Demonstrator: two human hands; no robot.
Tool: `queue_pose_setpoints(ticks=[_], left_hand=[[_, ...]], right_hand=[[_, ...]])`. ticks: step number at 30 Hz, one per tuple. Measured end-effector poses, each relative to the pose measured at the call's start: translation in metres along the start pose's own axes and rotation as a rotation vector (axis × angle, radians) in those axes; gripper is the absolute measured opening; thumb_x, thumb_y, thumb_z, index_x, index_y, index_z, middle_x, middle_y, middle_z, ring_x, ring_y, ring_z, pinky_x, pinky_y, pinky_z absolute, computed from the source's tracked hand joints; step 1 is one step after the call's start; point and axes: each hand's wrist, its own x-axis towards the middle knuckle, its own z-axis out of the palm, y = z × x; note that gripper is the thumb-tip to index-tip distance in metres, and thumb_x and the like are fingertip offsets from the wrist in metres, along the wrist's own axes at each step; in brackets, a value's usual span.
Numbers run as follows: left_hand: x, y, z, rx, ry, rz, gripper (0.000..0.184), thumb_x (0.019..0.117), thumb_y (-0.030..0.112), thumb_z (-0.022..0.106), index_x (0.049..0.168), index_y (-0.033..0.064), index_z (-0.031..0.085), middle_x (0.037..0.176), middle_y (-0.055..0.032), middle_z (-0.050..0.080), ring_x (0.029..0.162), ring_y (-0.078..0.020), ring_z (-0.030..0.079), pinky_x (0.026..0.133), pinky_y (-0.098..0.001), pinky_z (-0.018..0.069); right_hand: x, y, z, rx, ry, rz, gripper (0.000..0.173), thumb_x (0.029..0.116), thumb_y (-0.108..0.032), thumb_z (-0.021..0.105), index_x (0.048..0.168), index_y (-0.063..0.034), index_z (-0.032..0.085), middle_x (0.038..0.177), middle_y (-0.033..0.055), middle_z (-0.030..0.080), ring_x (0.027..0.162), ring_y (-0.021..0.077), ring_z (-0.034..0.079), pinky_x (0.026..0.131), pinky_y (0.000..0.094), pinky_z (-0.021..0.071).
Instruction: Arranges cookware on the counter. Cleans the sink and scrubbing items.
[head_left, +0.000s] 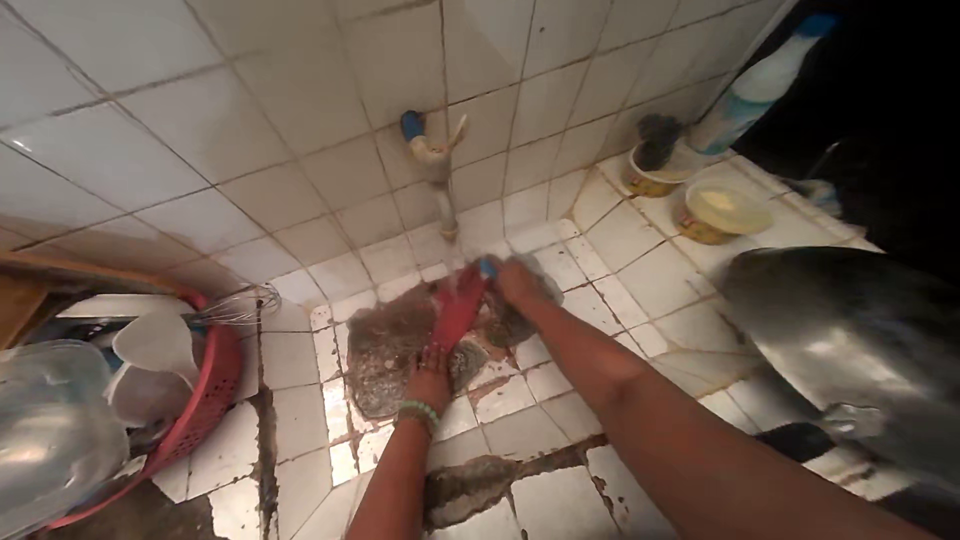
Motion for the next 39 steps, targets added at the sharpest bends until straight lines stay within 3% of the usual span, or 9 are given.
queue_pose_setpoints(ticks=[6,9,14,18,21,28,30,34,39], left_hand=[[0.0,-0.001,-0.008,-0.003,-0.014,-0.005,0.058,0.1126,0.037,0.029,0.162,0.0073,0.026,0.17,-0.0117,0.02,0.158,-0.0296,0.015,0.125,-0.059,0.0026],[-0.001,0.002,-0.017,0.056,-0.03,-0.033,0.054,0.1131,0.034,0.028,0.161,0.0088,0.03,0.168,-0.01,0.026,0.156,-0.0297,0.021,0.125,-0.06,0.0029],[0.014,0.012,-0.035,0.049,0.05,-0.063,0.041,0.1018,0.003,0.051,0.142,0.0037,0.058,0.153,-0.0175,0.05,0.147,-0.0407,0.037,0.121,-0.0652,0.0157],[0.025,0.008,-0.042,-0.192,0.203,0.021,0.038,0.1051,0.013,0.049,0.139,-0.0016,0.057,0.145,-0.023,0.054,0.143,-0.0389,0.043,0.122,-0.0546,0.0254],[0.007,0.022,-0.074,-0.582,0.421,0.028,0.038,0.1088,0.014,0.044,0.139,-0.008,0.051,0.131,-0.0273,0.062,0.123,-0.0354,0.062,0.108,-0.0472,0.0469],[-0.008,0.005,-0.106,-1.053,0.66,-0.023,0.027,0.1068,0.012,0.049,0.124,-0.0061,0.059,0.103,-0.0165,0.067,0.086,-0.0168,0.067,0.079,-0.0346,0.0562],[-0.001,-0.003,-0.097,-1.074,0.662,-0.202,0.029,0.1068,0.014,0.052,0.128,-0.0062,0.057,0.109,-0.0206,0.066,0.092,-0.0226,0.066,0.082,-0.0383,0.056],[0.008,-0.009,-0.056,-0.532,0.579,-0.249,0.051,0.106,0.02,0.053,0.146,-0.0102,0.044,0.151,-0.0336,0.043,0.142,-0.0451,0.043,0.119,-0.0528,0.0337],[0.012,-0.01,0.001,-0.095,0.122,-0.066,0.053,0.1115,0.029,0.038,0.155,-0.0011,0.039,0.163,-0.0218,0.033,0.155,-0.038,0.021,0.126,-0.0558,0.0082]], right_hand=[[-0.059,-0.039,0.03,-0.009,-0.206,-0.383,0.057,0.1053,-0.026,0.057,0.158,-0.0113,0.041,0.152,0.0311,0.044,0.138,0.0474,0.048,0.111,0.0631,0.0402],[-0.013,0.003,0.001,0.002,-0.062,-0.139,0.051,0.1058,-0.022,0.056,0.155,-0.013,0.046,0.149,0.0309,0.048,0.137,0.0487,0.048,0.111,0.0622,0.0409],[0.017,0.039,-0.02,0.063,0.069,-0.111,0.07,0.098,-0.024,0.07,0.159,-0.0118,0.038,0.144,0.0297,0.052,0.132,0.0463,0.053,0.109,0.0592,0.045],[0.017,0.046,-0.006,0.09,-0.126,-0.38,0.062,0.0846,-0.015,0.08,0.14,0.002,0.058,0.153,0.0243,0.047,0.143,0.0414,0.043,0.119,0.0555,0.0333],[0.016,0.048,-0.013,0.049,-0.202,-0.292,0.062,0.09,-0.02,0.078,0.145,-0.004,0.054,0.144,0.025,0.056,0.136,0.0421,0.051,0.114,0.0612,0.038],[0.027,0.053,-0.081,0.307,-0.048,-0.211,0.049,0.0848,-0.012,0.083,0.129,-0.0011,0.064,0.114,0.0269,0.068,0.106,0.0428,0.066,0.093,0.0646,0.0509],[0.024,0.039,-0.087,0.298,0.047,-0.161,0.051,0.0877,-0.012,0.08,0.133,0.0017,0.06,0.123,0.0291,0.065,0.113,0.0457,0.064,0.096,0.0657,0.0492],[-0.01,-0.032,-0.035,0.214,0.042,-0.152,0.068,0.0977,-0.019,0.069,0.156,-0.0048,0.038,0.15,0.0262,0.05,0.133,0.0446,0.054,0.107,0.0633,0.0456],[-0.044,-0.075,0.051,0.114,-0.327,-0.438,0.064,0.1027,-0.025,0.063,0.159,-0.0101,0.038,0.151,0.0281,0.049,0.14,0.0453,0.047,0.116,0.06,0.0367]])
